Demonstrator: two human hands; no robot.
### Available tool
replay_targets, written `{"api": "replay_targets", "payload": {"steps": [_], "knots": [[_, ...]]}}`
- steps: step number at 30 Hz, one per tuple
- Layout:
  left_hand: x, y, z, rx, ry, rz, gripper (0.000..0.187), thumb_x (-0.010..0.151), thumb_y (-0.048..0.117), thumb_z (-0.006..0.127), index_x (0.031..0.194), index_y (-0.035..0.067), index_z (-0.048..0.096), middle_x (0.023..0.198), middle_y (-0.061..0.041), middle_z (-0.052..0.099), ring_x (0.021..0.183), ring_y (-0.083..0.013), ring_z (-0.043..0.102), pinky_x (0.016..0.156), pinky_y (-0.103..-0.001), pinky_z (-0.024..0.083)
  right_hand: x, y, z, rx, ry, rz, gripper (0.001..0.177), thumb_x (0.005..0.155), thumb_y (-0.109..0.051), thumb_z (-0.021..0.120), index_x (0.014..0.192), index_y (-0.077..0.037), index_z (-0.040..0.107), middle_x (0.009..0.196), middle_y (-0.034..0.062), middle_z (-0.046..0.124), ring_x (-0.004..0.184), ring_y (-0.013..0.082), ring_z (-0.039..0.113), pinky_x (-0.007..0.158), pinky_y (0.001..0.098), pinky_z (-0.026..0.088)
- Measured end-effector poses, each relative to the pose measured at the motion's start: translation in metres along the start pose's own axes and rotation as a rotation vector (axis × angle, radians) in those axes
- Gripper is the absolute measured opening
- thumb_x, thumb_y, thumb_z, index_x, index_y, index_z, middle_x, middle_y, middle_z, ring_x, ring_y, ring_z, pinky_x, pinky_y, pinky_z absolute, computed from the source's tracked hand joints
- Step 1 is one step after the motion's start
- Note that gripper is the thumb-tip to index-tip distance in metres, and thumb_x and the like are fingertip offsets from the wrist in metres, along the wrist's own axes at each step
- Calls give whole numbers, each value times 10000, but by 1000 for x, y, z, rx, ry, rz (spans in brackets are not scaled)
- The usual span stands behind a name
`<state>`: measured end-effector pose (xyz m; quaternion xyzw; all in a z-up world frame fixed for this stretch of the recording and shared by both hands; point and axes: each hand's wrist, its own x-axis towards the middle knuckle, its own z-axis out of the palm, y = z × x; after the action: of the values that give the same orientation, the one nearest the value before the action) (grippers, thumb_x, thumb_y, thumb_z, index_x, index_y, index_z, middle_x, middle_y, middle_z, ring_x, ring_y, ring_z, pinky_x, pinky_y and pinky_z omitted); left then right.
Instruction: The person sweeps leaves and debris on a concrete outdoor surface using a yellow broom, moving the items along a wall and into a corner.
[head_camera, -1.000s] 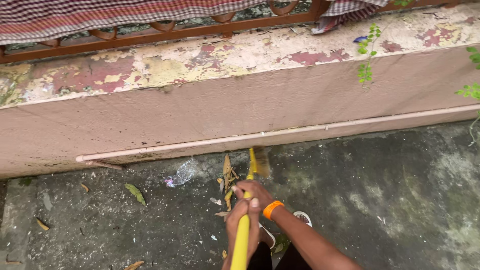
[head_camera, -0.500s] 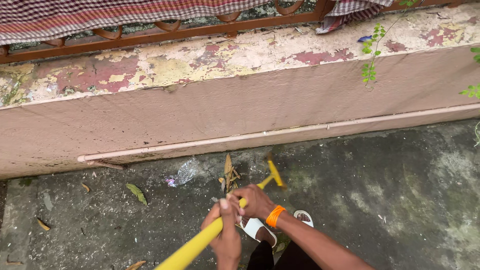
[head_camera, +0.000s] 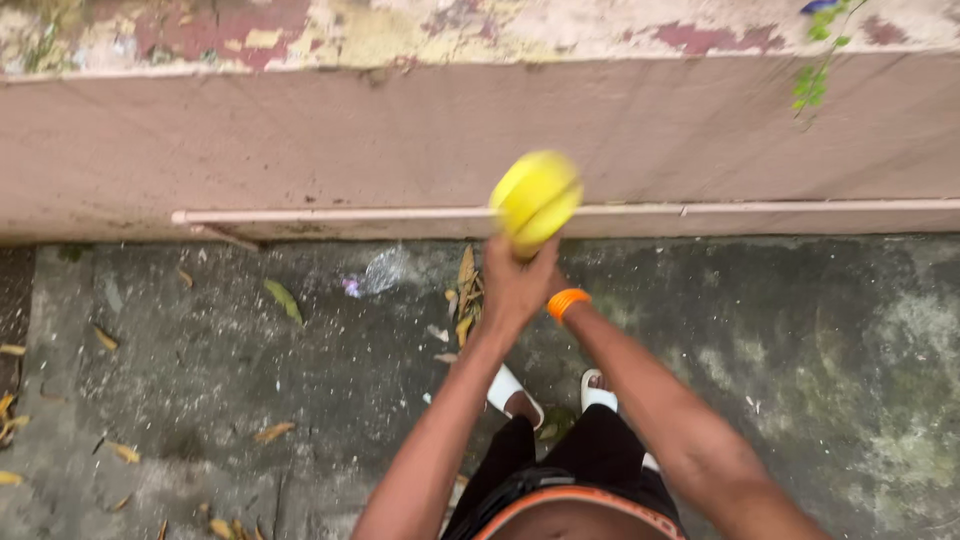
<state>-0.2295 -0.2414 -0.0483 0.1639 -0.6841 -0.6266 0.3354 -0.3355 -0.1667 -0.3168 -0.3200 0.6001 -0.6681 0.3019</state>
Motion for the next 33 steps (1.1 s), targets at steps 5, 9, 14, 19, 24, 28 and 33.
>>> {"api": "replay_targets", "payload": {"steps": [5, 9, 14, 19, 24, 28, 33], "knots": [[36, 57, -7, 152, -206, -137, 454, 997, 344, 705, 712, -4, 640, 575, -18, 569, 582, -101, 550, 525, -303, 469, 19, -111, 18, -279, 31, -46, 279, 959, -235, 769, 1107, -55, 616, 1070, 56, 626, 1032, 190, 624, 874, 373, 549], [52, 77, 1, -282, -258, -78, 497, 1036, 392, 621, 683, 47, 570, 599, 25, 577, 611, -80, 631, 563, -290, 522, 19, -187, 27, -638, 163, -329, 463, 906, -265, 748, 1214, 0, 526, 1083, 126, 585, 1046, 264, 597, 873, 370, 482], [50, 64, 13, -172, -238, -134, 562, 1038, 408, 603, 597, 68, 527, 522, 37, 466, 506, -77, 443, 471, -289, 349, 4, -166, -7, -743, 223, 192, 318, 879, -342, 729, 1022, -66, 661, 921, 185, 684, 1022, 331, 698, 809, 387, 530], [24, 20, 32, -33, -192, -162, 474, 1025, 349, 603, 650, 59, 587, 542, 47, 481, 529, -68, 424, 482, -277, 342, -8, -73, -42, -724, 258, 13, 295, 978, -344, 600, 1024, -54, 627, 1003, 205, 671, 973, 350, 615, 853, 426, 482], [8, -2, 40, 16, -23, 49, 491, 1064, 253, 630, 644, 44, 486, 602, 14, 445, 567, -72, 409, 609, -293, 393, -6, -20, -19, 72, 189, 147, 408, 1011, -403, 442, 1045, -61, 661, 997, 85, 649, 949, 194, 614, 878, 350, 510], [-5, 22, 18, 57, 61, -162, 463, 1039, 220, 628, 640, 32, 488, 593, -2, 448, 566, -89, 391, 510, -296, 331, -6, -38, 12, -179, -35, 79, 334, 971, -354, 544, 954, -36, 646, 913, 96, 667, 873, 198, 629, 815, 357, 526], [-8, 72, 5, 143, 3, -51, 470, 1047, 284, 613, 677, 13, 511, 597, 15, 469, 546, -94, 436, 515, -276, 384, -8, -131, 21, -439, -218, -35, 264, 852, -320, 678, 875, -58, 668, 782, 124, 684, 702, 247, 644, 678, 365, 530]]}}
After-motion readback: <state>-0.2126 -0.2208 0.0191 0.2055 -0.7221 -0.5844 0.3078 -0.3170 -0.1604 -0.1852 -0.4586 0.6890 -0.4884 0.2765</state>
